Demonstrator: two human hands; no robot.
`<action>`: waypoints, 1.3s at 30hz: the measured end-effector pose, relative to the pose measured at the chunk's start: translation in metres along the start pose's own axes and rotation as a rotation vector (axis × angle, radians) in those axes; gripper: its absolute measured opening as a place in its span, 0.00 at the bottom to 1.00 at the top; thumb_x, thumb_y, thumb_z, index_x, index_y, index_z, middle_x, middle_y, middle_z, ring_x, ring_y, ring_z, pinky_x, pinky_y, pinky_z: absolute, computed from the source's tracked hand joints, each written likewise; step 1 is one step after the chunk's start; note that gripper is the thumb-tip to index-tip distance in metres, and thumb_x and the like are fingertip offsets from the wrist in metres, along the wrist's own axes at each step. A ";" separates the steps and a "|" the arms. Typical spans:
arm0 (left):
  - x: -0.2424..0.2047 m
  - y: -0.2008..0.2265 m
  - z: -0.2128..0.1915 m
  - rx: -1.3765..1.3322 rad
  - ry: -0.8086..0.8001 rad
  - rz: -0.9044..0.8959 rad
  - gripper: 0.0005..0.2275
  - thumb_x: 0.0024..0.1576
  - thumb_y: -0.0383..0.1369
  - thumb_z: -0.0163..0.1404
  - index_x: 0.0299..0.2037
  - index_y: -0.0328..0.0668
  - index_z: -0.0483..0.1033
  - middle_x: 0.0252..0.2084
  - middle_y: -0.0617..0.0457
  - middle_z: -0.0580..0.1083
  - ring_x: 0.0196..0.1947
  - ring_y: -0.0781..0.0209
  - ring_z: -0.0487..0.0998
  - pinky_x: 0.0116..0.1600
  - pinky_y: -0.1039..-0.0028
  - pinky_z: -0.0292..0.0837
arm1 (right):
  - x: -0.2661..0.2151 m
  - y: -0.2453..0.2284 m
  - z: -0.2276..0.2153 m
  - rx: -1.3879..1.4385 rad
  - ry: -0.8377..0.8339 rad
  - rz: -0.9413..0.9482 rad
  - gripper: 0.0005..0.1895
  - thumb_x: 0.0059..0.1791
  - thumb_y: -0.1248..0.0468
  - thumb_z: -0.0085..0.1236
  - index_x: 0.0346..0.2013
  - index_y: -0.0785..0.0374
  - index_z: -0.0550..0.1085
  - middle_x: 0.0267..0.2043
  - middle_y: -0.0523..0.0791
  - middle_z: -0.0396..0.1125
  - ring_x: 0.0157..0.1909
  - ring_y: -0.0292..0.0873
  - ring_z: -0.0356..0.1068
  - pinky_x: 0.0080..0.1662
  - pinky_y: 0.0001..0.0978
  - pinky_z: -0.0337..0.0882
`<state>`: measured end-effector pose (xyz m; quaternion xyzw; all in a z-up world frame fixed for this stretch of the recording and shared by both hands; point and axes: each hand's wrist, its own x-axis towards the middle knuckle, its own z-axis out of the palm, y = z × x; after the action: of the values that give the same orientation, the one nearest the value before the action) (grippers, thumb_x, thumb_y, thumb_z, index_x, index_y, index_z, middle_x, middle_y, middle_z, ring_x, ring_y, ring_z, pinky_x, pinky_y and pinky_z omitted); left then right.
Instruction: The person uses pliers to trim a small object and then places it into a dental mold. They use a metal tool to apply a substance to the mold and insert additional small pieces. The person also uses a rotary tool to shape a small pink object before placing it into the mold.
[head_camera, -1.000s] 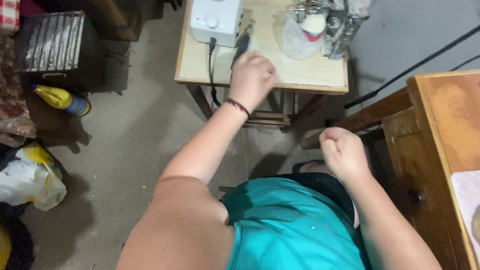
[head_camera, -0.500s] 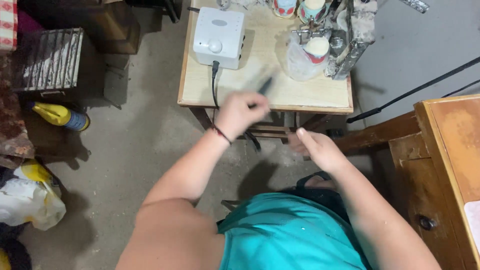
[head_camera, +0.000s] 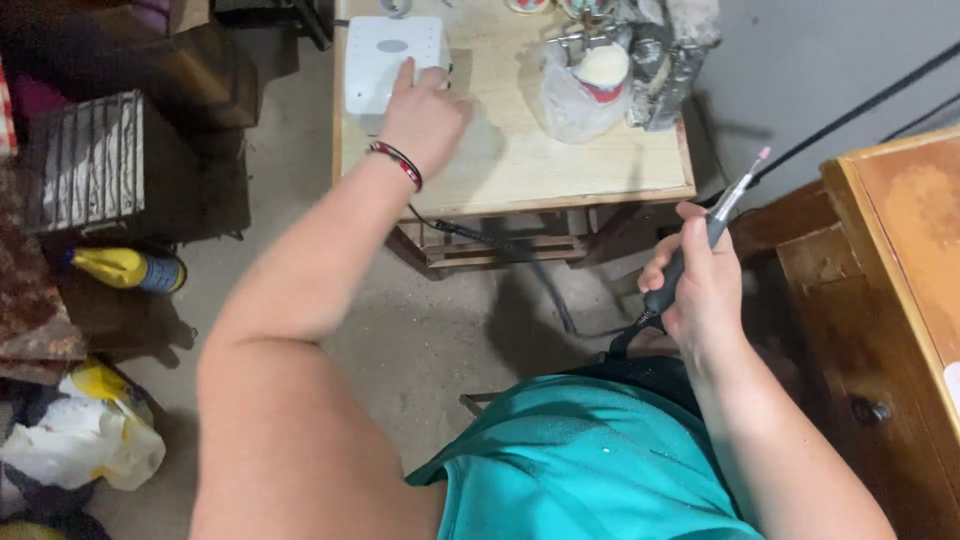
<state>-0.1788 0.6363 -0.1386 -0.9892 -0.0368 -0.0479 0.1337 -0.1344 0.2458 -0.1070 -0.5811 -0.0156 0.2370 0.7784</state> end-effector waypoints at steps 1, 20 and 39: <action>0.002 -0.001 0.000 0.001 0.002 0.013 0.09 0.49 0.22 0.57 0.37 0.45 0.83 0.37 0.48 0.82 0.63 0.40 0.72 0.72 0.33 0.52 | -0.002 -0.001 -0.003 0.006 0.011 -0.003 0.26 0.55 0.46 0.53 0.59 0.59 0.63 0.22 0.44 0.60 0.17 0.36 0.59 0.24 0.28 0.64; 0.005 0.097 -0.083 -0.547 0.100 0.021 0.03 0.62 0.30 0.54 0.41 0.41 0.80 0.37 0.46 0.74 0.40 0.45 0.76 0.49 0.58 0.74 | -0.034 -0.029 -0.056 -0.350 -0.279 -0.362 0.22 0.59 0.60 0.42 0.66 0.65 0.58 0.28 0.50 0.66 0.25 0.44 0.73 0.33 0.33 0.74; -0.028 0.235 -0.153 -1.379 0.660 0.478 0.02 0.58 0.29 0.61 0.35 0.44 0.82 0.33 0.58 0.80 0.40 0.54 0.82 0.55 0.59 0.77 | -0.037 -0.038 -0.061 -0.899 -0.325 -0.735 0.26 0.53 0.38 0.51 0.25 0.55 0.69 0.16 0.40 0.61 0.22 0.48 0.67 0.27 0.38 0.67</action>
<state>-0.1994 0.3676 -0.0561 -0.7650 0.2554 -0.3199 -0.4971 -0.1353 0.1688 -0.0831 -0.7661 -0.4327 0.0084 0.4751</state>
